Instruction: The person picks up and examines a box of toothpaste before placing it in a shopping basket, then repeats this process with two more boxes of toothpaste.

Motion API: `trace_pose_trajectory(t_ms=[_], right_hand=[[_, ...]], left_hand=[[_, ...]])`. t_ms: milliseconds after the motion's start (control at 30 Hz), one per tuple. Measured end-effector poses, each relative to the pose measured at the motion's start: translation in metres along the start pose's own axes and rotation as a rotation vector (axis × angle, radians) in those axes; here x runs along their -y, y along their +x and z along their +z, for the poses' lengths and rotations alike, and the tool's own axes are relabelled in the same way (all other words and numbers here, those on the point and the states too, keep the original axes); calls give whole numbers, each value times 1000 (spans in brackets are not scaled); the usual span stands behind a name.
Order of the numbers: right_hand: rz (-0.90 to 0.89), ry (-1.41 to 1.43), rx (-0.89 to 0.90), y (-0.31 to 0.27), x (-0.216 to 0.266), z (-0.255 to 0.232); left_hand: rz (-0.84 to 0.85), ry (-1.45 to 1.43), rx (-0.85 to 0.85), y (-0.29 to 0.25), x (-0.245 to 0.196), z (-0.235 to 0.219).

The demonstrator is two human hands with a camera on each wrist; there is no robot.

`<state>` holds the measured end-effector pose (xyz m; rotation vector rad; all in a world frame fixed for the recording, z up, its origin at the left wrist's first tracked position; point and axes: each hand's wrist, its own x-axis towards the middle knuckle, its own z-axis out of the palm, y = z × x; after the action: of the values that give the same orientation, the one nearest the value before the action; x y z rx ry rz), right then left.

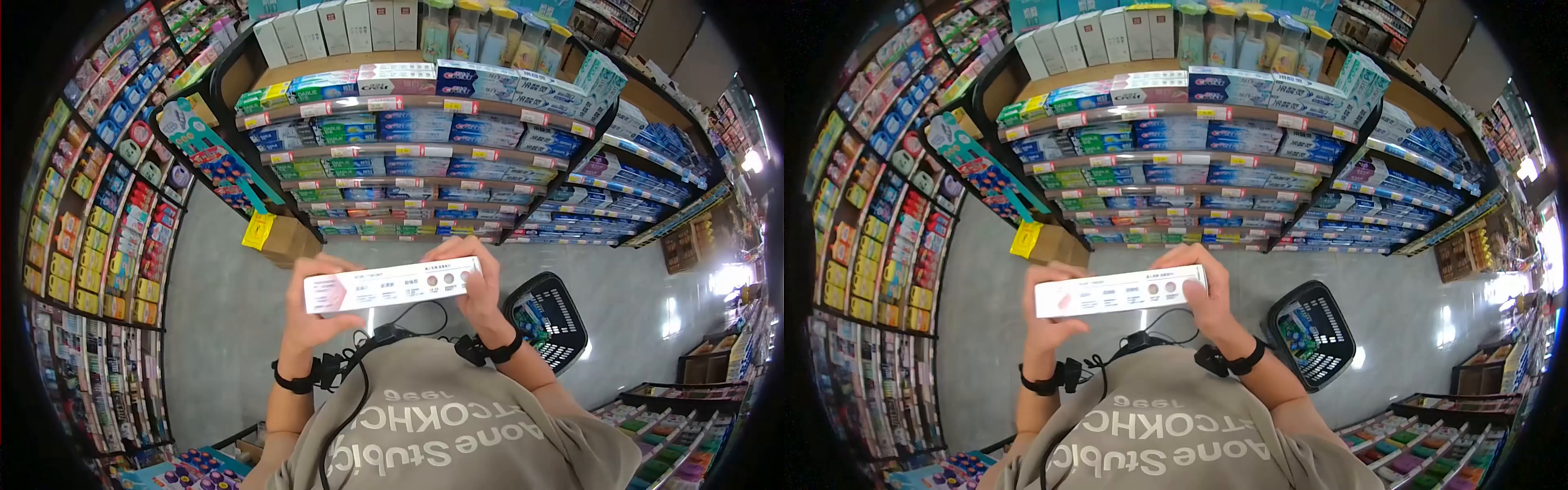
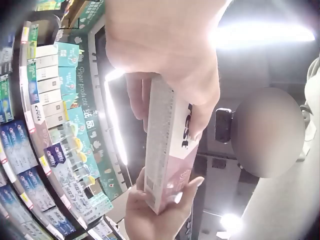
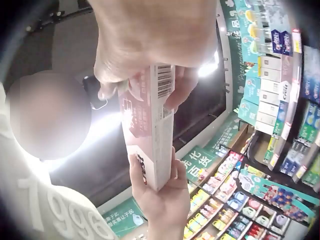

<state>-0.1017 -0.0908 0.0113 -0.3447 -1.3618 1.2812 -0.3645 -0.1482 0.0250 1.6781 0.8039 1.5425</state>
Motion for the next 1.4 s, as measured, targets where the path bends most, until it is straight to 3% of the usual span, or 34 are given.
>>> trace_pose_trajectory(t_ms=[100, 133, 233, 400, 433, 533, 667, 800, 933, 1067, 1200, 1300, 1367, 1400], right_hand=[[153, -31, -139, -7, -22, -4], [157, -2, -165, -8, -25, -2], [226, -114, -171, -1, -17, 10], [-251, -251, -36, 3, 30, 34], [-322, -278, -18, 6, 28, 36], [0, -129, -197, 10, -6, 37], [-342, -251, 43, 9, 34, 45], [-101, -224, -118, 10, -1, 42], [-354, -275, 32, 6, 39, 58], [-55, -239, -128, 9, -4, 51], [-299, -228, 39, 0, 23, 57], [-258, -259, 12, 13, 1, 56], [-15, -260, -71, 13, -15, 56], [-80, -235, -48, 6, -9, 60]], left_hand=[[-106, -196, -28, -9, 19, 4], [-235, -149, -90, -14, 19, 6], [-322, -131, -203, -7, 14, 7], [214, -95, -260, 4, -29, 17], [144, -66, -268, 4, -21, 13], [-21, 39, -252, 6, 2, -5], [295, -33, -299, -5, -32, 9], [107, 9, -286, -1, 7, -9], [357, -40, -256, -10, -34, -1], [54, -41, -334, -6, 10, -13], [288, 3, -304, -20, -32, -3], [80, 85, -310, -24, -10, -22], [21, 74, -366, -19, 11, -30], [39, 94, -372, -27, -5, -25]])
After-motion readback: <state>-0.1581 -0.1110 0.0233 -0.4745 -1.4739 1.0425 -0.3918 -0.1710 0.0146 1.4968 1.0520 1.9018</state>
